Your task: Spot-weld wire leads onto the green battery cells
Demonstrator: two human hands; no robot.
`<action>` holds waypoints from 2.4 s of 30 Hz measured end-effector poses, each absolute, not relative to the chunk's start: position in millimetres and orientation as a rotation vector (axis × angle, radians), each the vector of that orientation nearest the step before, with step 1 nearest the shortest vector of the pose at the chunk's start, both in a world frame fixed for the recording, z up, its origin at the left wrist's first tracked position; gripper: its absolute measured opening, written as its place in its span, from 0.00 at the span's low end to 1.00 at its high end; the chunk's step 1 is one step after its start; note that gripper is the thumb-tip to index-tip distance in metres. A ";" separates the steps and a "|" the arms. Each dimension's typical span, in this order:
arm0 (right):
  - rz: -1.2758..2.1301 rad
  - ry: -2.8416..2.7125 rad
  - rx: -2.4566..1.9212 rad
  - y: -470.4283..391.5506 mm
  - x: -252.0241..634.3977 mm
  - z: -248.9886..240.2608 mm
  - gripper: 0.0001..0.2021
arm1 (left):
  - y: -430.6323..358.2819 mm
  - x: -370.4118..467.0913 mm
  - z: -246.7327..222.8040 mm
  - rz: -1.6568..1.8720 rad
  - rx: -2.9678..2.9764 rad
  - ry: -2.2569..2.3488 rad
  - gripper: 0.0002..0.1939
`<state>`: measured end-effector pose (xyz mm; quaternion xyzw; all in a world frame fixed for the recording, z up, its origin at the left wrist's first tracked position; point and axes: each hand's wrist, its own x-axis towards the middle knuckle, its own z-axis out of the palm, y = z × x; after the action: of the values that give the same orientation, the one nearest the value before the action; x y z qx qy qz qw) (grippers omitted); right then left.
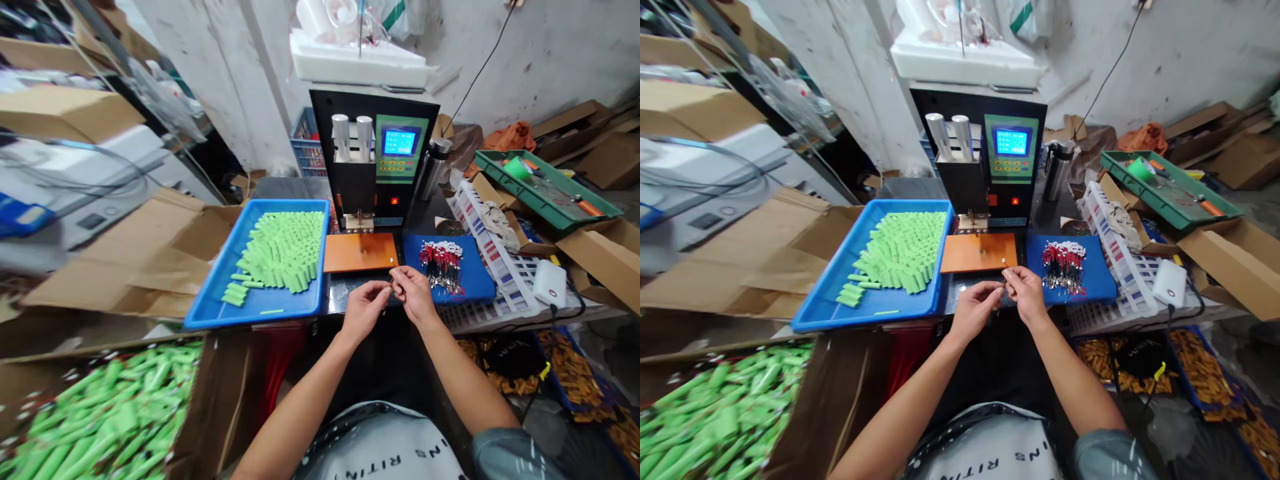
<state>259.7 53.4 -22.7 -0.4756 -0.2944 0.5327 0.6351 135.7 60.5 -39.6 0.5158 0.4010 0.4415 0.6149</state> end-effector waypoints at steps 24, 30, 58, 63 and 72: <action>1.310 -1.253 -1.190 45.1 245.5 -29.7 0.16 | 58.7 48.8 -22.3 0.977 1.768 1.035 0.09; 1.192 -1.092 -1.218 50.1 253.7 -46.0 0.16 | 117.3 -24.8 -27.8 0.749 2.073 1.664 0.13; 1.072 -0.886 -1.132 74.6 270.0 -44.9 0.14 | 140.2 13.2 -17.4 1.118 1.881 1.273 0.14; 1.016 -0.820 -1.129 99.1 270.6 -34.7 0.14 | 172.3 63.7 -24.5 1.063 1.846 1.250 0.11; 1.054 -0.732 -1.102 136.4 262.6 -39.0 0.16 | 185.9 94.2 -44.2 0.981 1.809 1.157 0.11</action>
<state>262.6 136.4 -39.0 -0.4877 -0.3239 0.4664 0.6631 94.2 185.9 -44.2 0.7087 0.4531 0.3842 0.3806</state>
